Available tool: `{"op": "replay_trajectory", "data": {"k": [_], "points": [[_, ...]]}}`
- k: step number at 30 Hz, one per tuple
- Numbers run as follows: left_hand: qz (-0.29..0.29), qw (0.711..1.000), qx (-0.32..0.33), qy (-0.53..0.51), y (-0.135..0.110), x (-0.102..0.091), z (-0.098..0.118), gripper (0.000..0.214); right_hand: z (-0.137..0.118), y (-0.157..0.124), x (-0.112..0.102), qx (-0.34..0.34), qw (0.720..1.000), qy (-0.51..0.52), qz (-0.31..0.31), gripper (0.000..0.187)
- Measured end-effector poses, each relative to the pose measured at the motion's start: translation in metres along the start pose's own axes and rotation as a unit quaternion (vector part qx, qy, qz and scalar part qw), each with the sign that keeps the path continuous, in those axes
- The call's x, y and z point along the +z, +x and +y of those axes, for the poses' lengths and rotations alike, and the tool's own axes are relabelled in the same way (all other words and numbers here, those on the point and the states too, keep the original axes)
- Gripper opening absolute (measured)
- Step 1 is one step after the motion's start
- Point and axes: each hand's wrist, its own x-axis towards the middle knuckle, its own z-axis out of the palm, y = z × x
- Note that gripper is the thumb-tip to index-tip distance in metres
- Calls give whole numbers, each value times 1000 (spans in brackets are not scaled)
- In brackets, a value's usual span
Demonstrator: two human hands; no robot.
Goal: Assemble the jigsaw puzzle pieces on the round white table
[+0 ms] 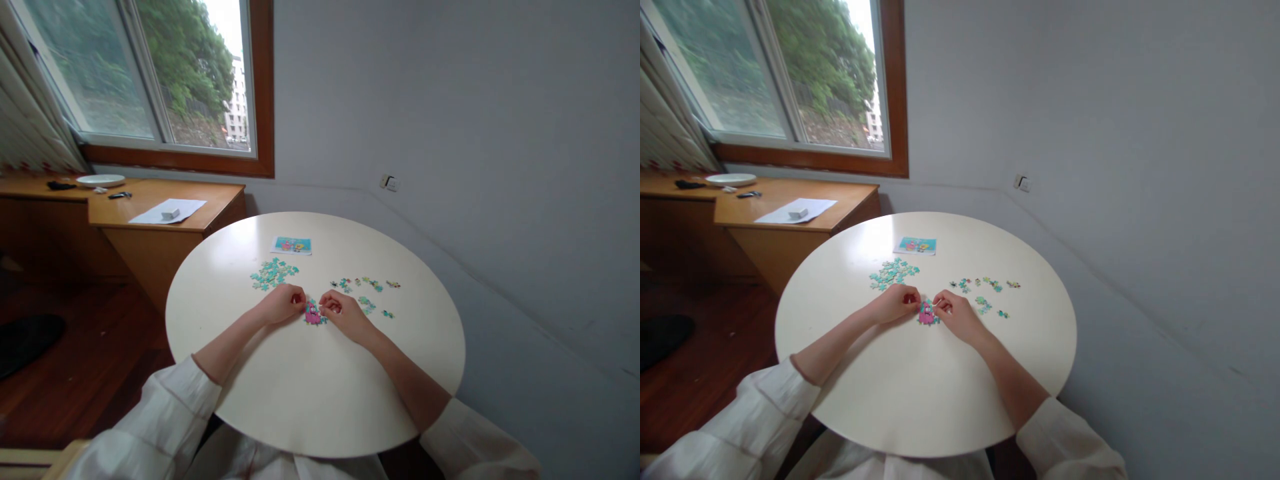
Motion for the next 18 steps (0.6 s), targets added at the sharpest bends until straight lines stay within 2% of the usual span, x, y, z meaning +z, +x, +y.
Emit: {"op": "replay_trajectory", "data": {"k": [18], "points": [[-1,1000,-1,0,2,3,-6,16,0,0,0,-1,1000,-2,-2,5]]}}
